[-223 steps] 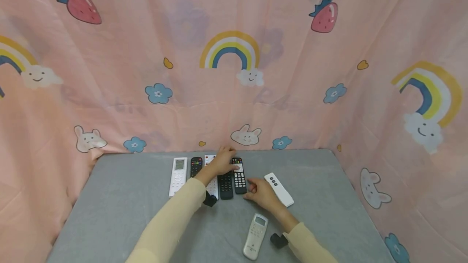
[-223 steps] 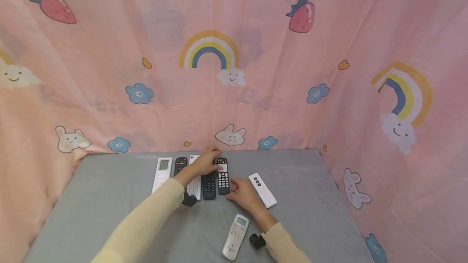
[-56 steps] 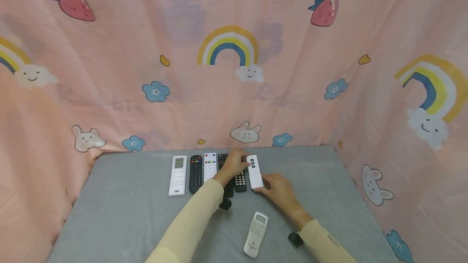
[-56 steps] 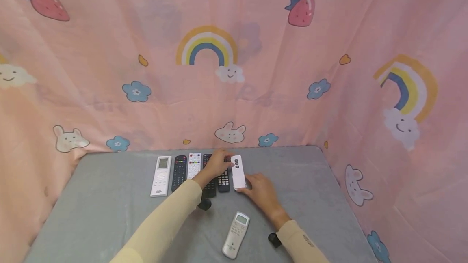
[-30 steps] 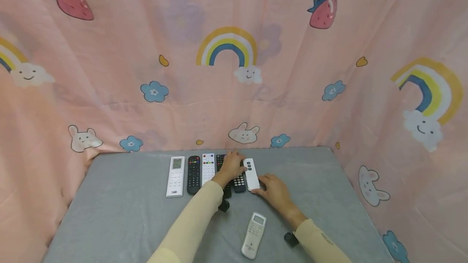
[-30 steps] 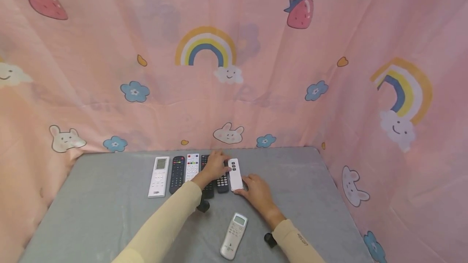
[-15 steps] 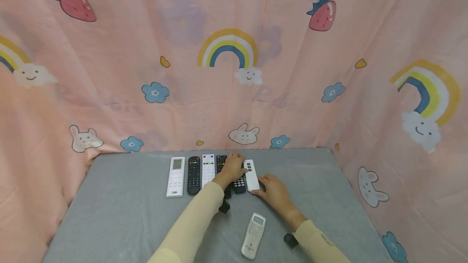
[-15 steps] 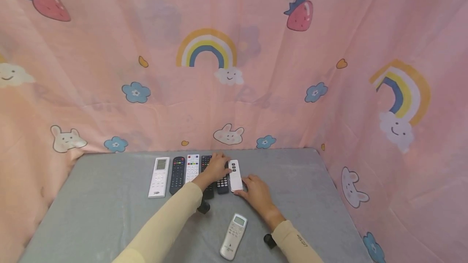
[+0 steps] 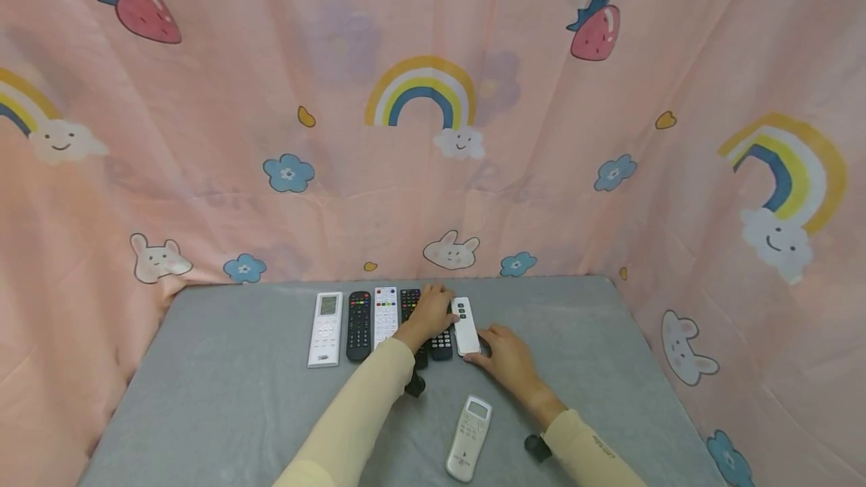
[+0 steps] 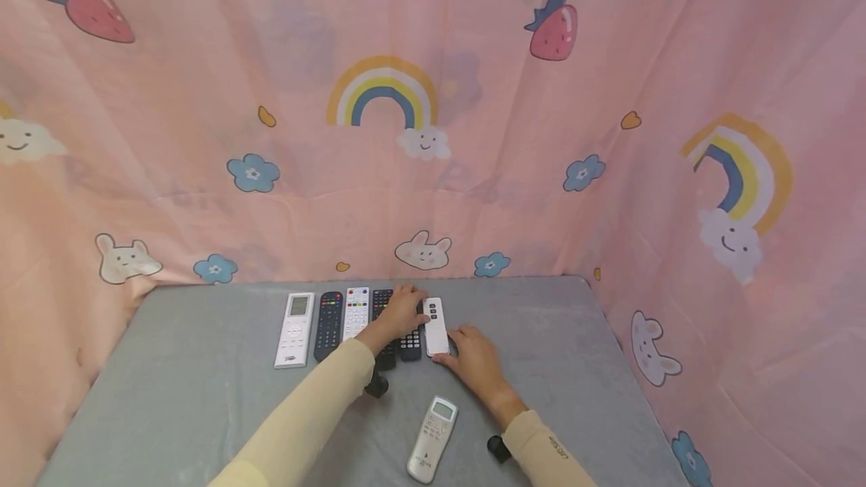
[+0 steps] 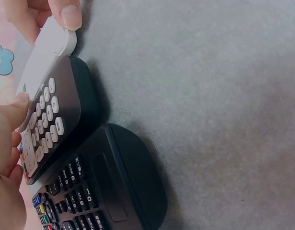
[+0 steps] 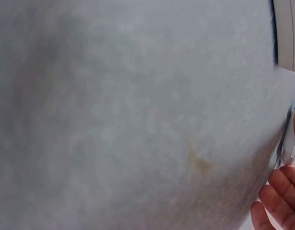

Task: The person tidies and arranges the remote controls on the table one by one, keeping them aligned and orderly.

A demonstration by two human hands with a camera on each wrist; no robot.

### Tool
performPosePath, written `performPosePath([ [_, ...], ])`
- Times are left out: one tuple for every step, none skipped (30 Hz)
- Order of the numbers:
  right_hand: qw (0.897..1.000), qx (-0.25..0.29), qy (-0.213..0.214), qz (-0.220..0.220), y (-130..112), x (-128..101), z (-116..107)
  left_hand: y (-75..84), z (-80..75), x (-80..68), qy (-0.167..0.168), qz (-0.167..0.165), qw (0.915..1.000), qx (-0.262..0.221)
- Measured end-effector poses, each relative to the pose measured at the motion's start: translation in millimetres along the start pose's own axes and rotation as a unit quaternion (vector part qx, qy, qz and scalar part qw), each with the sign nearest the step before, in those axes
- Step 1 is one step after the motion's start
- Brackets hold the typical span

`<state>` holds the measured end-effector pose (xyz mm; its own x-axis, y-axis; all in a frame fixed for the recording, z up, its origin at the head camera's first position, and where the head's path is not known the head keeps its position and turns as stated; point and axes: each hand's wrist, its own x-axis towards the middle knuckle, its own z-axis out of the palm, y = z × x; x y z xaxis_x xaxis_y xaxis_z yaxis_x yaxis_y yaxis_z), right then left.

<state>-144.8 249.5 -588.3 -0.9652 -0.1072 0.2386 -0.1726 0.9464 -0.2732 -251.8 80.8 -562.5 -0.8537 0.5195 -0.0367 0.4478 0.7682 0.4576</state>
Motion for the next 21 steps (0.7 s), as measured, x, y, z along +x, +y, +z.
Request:
performPosePath([
  [1.0, 0.0, 0.001, 0.0, 0.1, -0.2, 0.1, -0.3, 0.1, 0.2, -0.001, 0.0, 1.0, -0.002],
  [1.0, 0.002, 0.0, 0.0, 0.3, -0.3, -0.1, -0.5, 0.2, 0.5, -0.002, 0.0, 1.0, -0.004],
  [1.0, 0.007, -0.003, 0.002, 0.5, -0.5, -0.8, -0.6, -0.3, 0.6, 0.0, 0.003, 1.0, -0.008],
  [1.0, 0.015, -0.011, 0.006, 0.6, -0.5, -2.1, -0.6, -1.2, 0.6, 0.0, 0.005, 1.0, -0.008],
  [0.999, 0.025, -0.018, 0.01, 1.2, -0.6, -3.5, -0.3, -2.5, 0.7, 0.002, 0.009, 0.9999, -0.01],
  [0.999, 0.04, -0.024, 0.015, 1.8, -0.7, -5.6, 0.3, -4.3, 0.5, 0.006, 0.016, 0.9997, -0.015],
  [0.998, 0.055, -0.029, 0.021, 2.0, -0.8, -8.4, 0.8, -6.6, -0.1, 0.011, 0.023, 0.9995, -0.019],
  [0.996, 0.071, -0.033, 0.03, 2.0, -1.1, -11.9, 1.8, -9.5, -1.0, 0.017, 0.031, 0.999, -0.027],
  [0.994, 0.093, -0.033, 0.039, 1.7, -1.8, -16.3, 3.1, -12.6, -2.2, 0.021, 0.041, 0.9983, -0.036],
  [0.992, 0.11, -0.032, 0.046, 1.9, -2.8, -20.5, 4.3, -15.5, -3.8, 0.024, 0.051, 0.9975, -0.042],
  [0.99, 0.127, -0.029, 0.05, 2.0, -3.8, -24.8, 5.5, -18.0, -5.8, 0.028, 0.063, 0.9963, -0.051],
  [0.988, 0.141, -0.029, 0.05, 1.7, -5.1, -29.4, 6.3, -20.2, -8.6, 0.033, 0.073, 0.9951, -0.057],
  [0.987, 0.15, -0.029, 0.047, 1.9, -6.8, -33.1, 6.8, -22.1, -12.3, 0.036, 0.083, 0.9938, -0.064],
  [0.986, 0.159, -0.03, 0.043, 2.3, -9.0, -36.0, 7.0, -23.4, -16.8, 0.04, 0.094, 0.9922, -0.071],
  [0.984, 0.17, -0.035, 0.039, 3.3, -11.5, -37.6, 6.8, -24.3, -21.8, 0.042, 0.102, 0.9909, -0.076],
  [0.983, 0.176, -0.042, 0.034, 5.0, -14.5, -38.0, 6.8, -24.3, -27.5, 0.047, 0.109, 0.9896, -0.081],
  [0.981, 0.183, -0.05, 0.033, 6.1, -17.9, -38.5, 6.7, -24.1, -33.7, 0.05, 0.115, 0.9886, -0.084],
  [0.979, 0.191, -0.055, 0.032, 7.5, -21.6, -38.4, 7.1, -24.0, -40.8, 0.054, 0.119, 0.9875, -0.088],
  [0.978, 0.198, -0.058, 0.032, 9.3, -25.6, -37.3, 7.9, -23.8, -48.6, 0.058, 0.122, 0.9862, -0.095],
  [0.976, 0.207, -0.059, 0.034, 10.7, -29.7, -36.6, 9.2, -23.0, -56.8, 0.061, 0.125, 0.9854, -0.098],
  [0.974, 0.216, -0.061, 0.034, 12.0, -33.6, -35.7, 10.7, -22.0, -65.6, 0.063, 0.126, 0.9848, -0.102],
])
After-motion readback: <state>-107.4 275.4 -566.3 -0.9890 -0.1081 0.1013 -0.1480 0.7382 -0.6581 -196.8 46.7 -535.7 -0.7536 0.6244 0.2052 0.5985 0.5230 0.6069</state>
